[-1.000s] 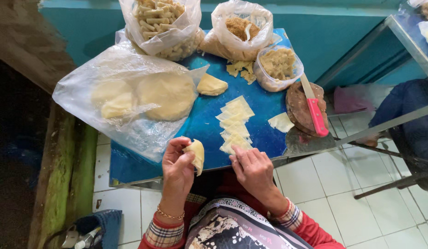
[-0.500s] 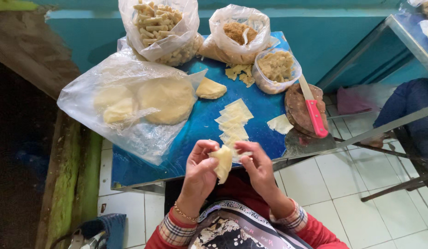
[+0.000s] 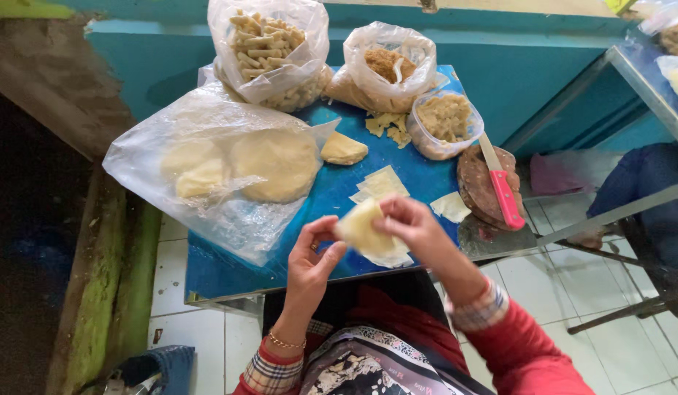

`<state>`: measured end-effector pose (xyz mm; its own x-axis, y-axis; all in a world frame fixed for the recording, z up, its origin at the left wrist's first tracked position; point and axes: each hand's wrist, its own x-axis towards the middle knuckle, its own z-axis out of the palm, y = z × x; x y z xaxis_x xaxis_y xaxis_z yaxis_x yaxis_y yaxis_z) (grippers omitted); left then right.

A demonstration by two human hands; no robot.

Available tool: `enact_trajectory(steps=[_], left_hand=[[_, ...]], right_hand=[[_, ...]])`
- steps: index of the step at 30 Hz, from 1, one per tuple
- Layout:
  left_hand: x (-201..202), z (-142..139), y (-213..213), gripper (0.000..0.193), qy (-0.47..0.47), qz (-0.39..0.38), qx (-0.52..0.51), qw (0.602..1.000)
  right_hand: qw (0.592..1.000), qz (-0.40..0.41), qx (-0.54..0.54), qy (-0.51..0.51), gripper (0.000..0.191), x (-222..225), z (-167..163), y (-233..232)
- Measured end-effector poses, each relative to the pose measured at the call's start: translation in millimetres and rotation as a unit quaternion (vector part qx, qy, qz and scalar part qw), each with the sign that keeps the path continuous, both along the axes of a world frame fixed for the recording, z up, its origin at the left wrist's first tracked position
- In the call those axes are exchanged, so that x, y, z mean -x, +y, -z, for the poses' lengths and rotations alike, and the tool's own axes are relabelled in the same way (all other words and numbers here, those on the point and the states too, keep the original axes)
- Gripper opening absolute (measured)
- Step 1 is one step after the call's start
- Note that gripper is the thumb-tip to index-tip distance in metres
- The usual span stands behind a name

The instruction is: The person folds triangular pastry wrappers into stuffed, sealed triangular pastries by hand, pinching the edges closed one at a time and placing each finished piece in a row on the blue table. They occasionally reach into a plastic bag of filling to add filling to a wrapper before folding.

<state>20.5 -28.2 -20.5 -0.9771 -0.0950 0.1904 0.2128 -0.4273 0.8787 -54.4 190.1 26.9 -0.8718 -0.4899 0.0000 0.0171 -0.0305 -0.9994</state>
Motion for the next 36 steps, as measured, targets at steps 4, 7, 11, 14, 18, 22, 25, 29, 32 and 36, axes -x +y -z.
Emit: enact_trajectory(steps=[4,7,11,14,18,22,25,29,32,36], left_hand=[[2,-2,-6,0.033,-0.011,-0.037,0.054,0.998],[-1,-5,-7,0.03,0.025,-0.058,0.125,0.99],[-3,-12,-8,0.028,0.035,-0.057,0.142,0.988],[-2,-18,-7,0.028,0.047,-0.054,0.175,0.982],[-7,-24,-5,0.028,0.101,-0.065,0.274,0.954],[-12,-28,3,0.028,0.233,-0.07,0.43,0.87],[-12,-30,10,0.024,0.242,-0.06,0.493,0.834],[-12,-33,9,0.024,0.24,-0.059,0.486,0.838],[-11,-32,9,0.023,0.243,-0.062,0.488,0.836],[-14,-30,9,0.023,0.241,-0.058,0.485,0.838]], right_hand=[[0.985,0.043,-0.083,0.144,0.014,98,-2,-19],[0.982,0.038,-0.122,0.14,0.022,166,5,-39],[0.856,0.106,-0.371,0.343,0.025,191,23,-56],[0.748,0.166,-0.424,0.482,0.03,179,20,-39],[0.653,0.142,-0.594,0.449,0.056,178,-22,39],[0.681,0.09,-0.616,0.385,0.044,183,-33,102],[0.666,0.129,-0.641,0.36,0.043,183,-18,123],[0.645,0.059,-0.706,0.286,0.06,199,-3,123],[0.642,0.066,-0.714,0.272,0.057,208,2,124],[0.664,0.111,-0.673,0.307,0.046,201,16,129]])
